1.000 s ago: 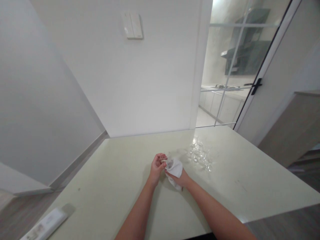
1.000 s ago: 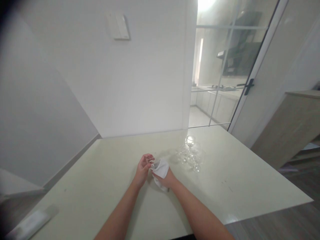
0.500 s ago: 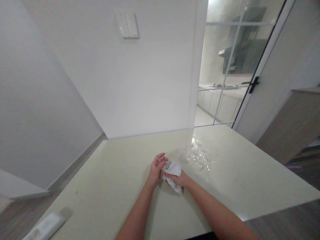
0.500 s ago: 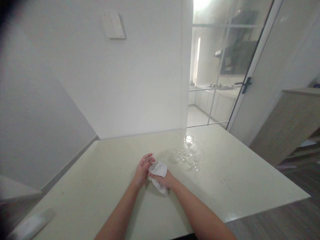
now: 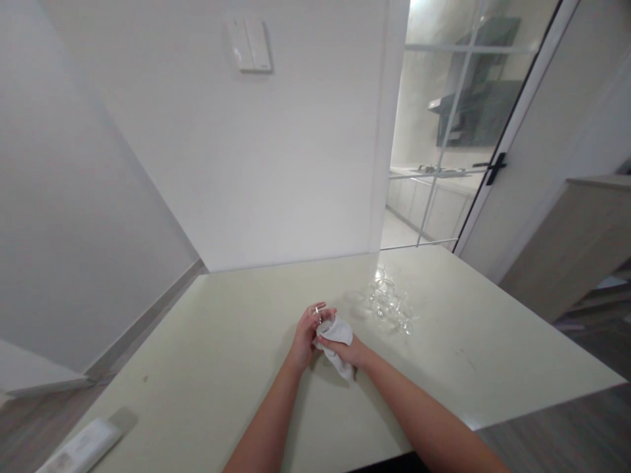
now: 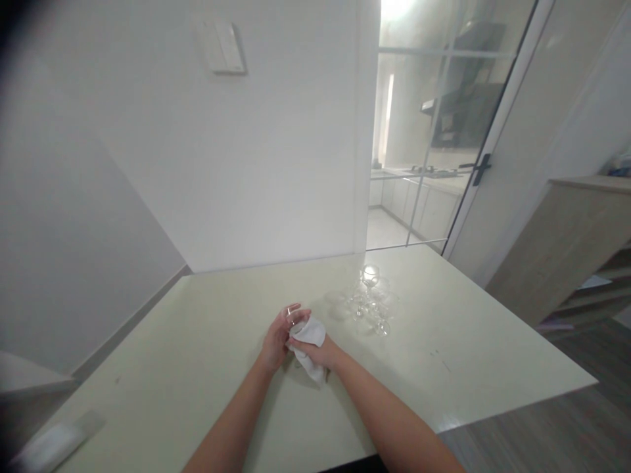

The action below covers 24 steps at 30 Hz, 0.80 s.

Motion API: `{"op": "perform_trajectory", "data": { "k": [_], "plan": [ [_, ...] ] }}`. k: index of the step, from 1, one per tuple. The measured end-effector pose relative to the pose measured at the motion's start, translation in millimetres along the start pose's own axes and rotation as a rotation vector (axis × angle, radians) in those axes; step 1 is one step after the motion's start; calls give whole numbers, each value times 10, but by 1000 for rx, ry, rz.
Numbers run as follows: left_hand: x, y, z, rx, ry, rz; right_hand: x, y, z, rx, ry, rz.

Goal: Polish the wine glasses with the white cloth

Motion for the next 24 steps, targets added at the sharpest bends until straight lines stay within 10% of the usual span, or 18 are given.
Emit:
{"op": "perform_trajectory", "data": {
  "k": [18,24],
  "plan": [
    [-56,27,6,116,188,92,-15,6,40,-50,-20,-49],
    [-7,-1,3,54,85,-51,-7,2,59,-8,-11,-62]
  ]
}}
Point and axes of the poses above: each hand's wrist, its own y-axis towards the middle knuckle, its own x-axis out of the palm, z = x × y, the point moved 3 cm from there along y, towards the middle knuckle, and after that the axes turned 5 degrees about -x, right-handed, at the moved point
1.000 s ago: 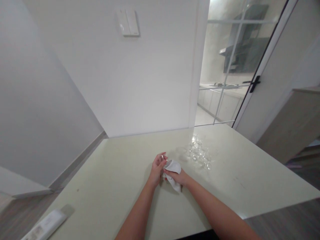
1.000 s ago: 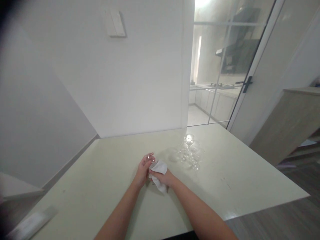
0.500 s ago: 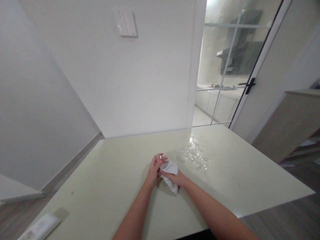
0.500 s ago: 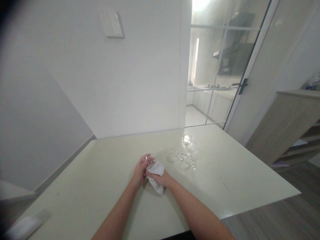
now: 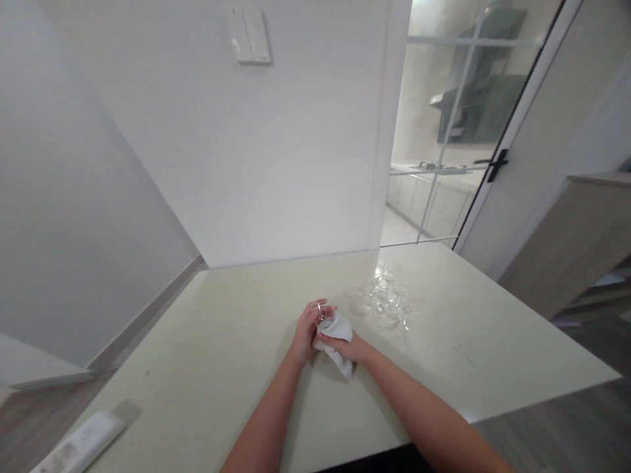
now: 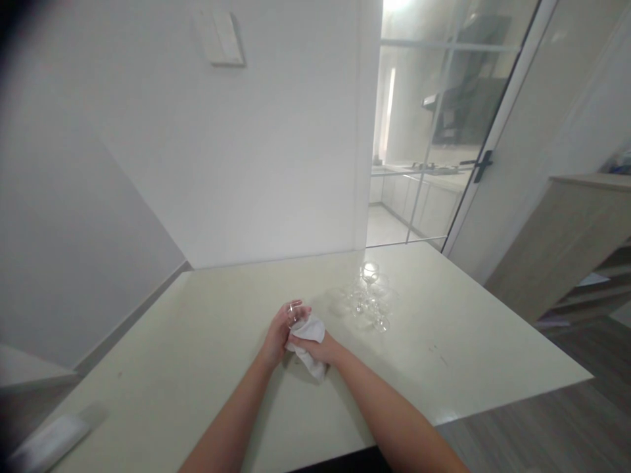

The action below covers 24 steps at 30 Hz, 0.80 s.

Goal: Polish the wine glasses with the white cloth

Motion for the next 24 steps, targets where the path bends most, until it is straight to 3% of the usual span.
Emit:
{"op": "perform_trajectory", "data": {
  "k": [5,9,13,17,20,24],
  "plan": [
    [-7,-10,-9,6,93,50,9,-19,-27,40,100,-18],
    [-14,-2,-29,-37,-47,93,31,-27,39,201,366,67],
    [-169,54,10,14,-258,289,10,20,133,316,608,201],
    [-407,95,63,86,-399,492,-114,51,154,326,603,391],
    [-469,95,76,91,-438,534,-123,53,120,290,583,364],
    [-386,81,81,141,-354,492,-37,38,132,307,604,318]
  ]
}}
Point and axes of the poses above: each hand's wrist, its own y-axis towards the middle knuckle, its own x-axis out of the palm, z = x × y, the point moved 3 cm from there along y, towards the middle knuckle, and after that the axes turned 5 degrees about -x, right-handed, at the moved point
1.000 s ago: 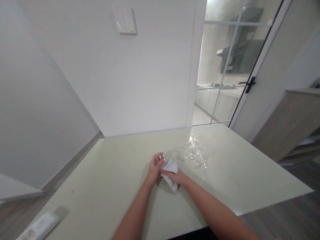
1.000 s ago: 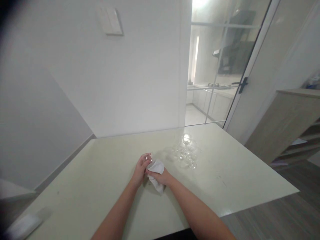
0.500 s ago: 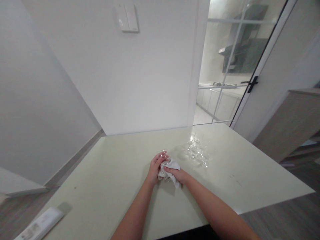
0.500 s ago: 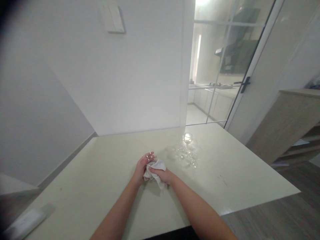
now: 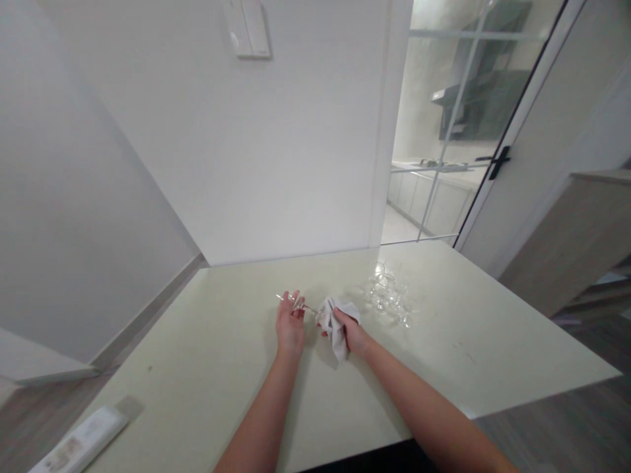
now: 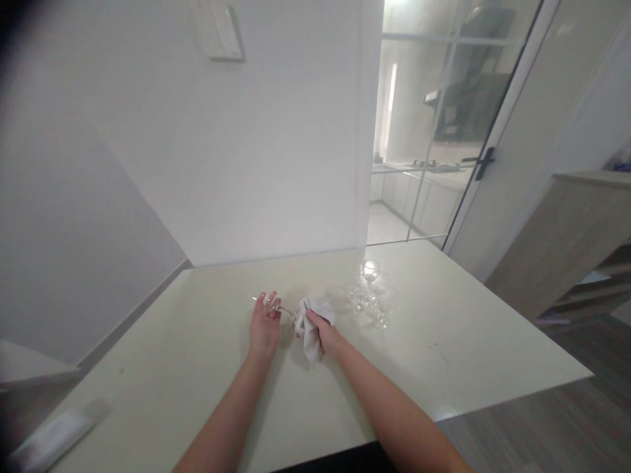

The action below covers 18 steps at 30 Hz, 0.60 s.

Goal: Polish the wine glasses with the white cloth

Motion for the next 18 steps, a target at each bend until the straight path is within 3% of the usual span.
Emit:
{"op": "perform_trajectory", "data": {
  "k": [6,13,18],
  "plan": [
    [110,-83,-68,69,160,-193,-1,17,74,63,-104,82],
    [113,-69,-64,54,173,-210,-6,29,49,-85,-313,-67],
    [155,-114,-11,86,248,-287,-53,25,69,-106,-415,-79]
  ]
}}
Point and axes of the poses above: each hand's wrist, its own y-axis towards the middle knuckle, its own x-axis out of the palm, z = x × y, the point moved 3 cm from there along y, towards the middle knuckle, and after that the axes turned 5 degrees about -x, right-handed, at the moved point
